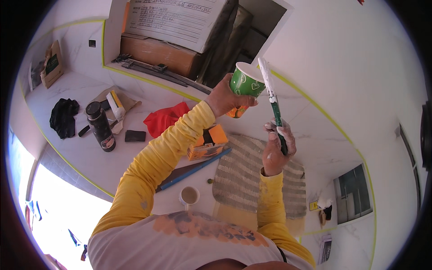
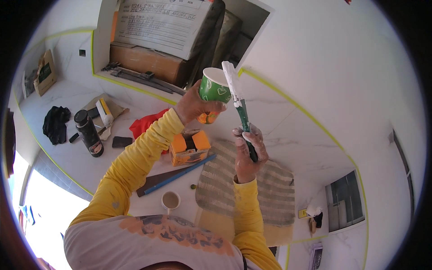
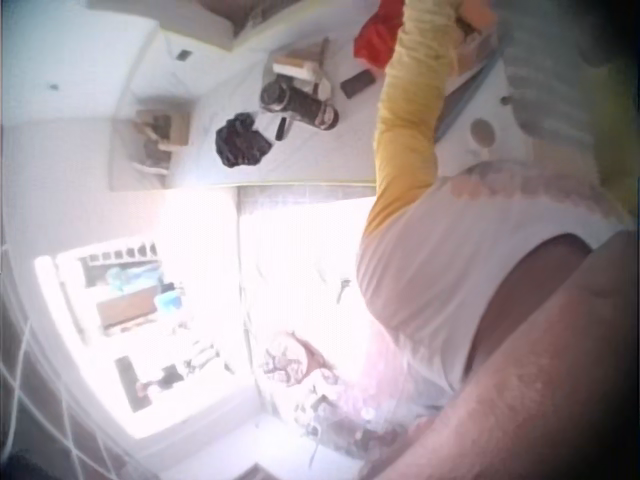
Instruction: The person paints the upper edge of a wall using a small brush and a paper cup of paint. They repeatedly dip the brush into the cup and apply paint along a taped line on the wall. The person also briefly uses a sanding block on the wall surface.
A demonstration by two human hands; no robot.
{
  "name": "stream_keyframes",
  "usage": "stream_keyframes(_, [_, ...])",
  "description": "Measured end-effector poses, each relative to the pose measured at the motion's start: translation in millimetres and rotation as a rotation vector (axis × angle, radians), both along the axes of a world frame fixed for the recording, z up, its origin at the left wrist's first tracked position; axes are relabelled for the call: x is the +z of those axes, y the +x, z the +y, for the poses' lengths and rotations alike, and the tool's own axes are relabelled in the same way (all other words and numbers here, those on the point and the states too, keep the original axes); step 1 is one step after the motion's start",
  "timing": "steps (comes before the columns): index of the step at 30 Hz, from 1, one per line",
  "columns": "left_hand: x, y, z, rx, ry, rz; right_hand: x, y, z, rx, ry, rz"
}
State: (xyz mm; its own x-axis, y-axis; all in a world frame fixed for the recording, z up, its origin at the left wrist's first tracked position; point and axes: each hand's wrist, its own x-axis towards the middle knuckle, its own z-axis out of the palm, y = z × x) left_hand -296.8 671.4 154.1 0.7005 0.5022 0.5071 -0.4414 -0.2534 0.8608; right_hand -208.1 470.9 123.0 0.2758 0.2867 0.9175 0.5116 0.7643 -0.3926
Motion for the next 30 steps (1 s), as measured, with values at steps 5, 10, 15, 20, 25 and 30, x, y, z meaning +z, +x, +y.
stream_keyframes(5, [-1, 27, 12, 0.008, -0.003, 0.054, 12, 23, 7, -0.575, -0.006, -0.4])
stream_keyframes(10, [-33, 32, 28, 0.046, 0.04, 0.109, 40, 97, 21, -0.782, -0.1, -0.422])
stream_keyframes(15, [-78, 4, 21, -0.045, -0.064, 0.092, 35, 176, 55, -0.811, -0.222, -0.37])
stream_keyframes(20, [-90, -33, 16, 0.053, 0.001, 0.123, 19, 217, 80, -0.764, -0.268, -0.3])
stream_keyframes(25, [-99, -86, 18, 0.132, -0.011, 0.18, 15, 271, 59, -0.889, -0.288, -0.33])
stream_keyframes(30, [-121, -154, 14, 0.268, -0.026, 0.224, 22, 327, -18, -1.127, -0.292, -0.194])
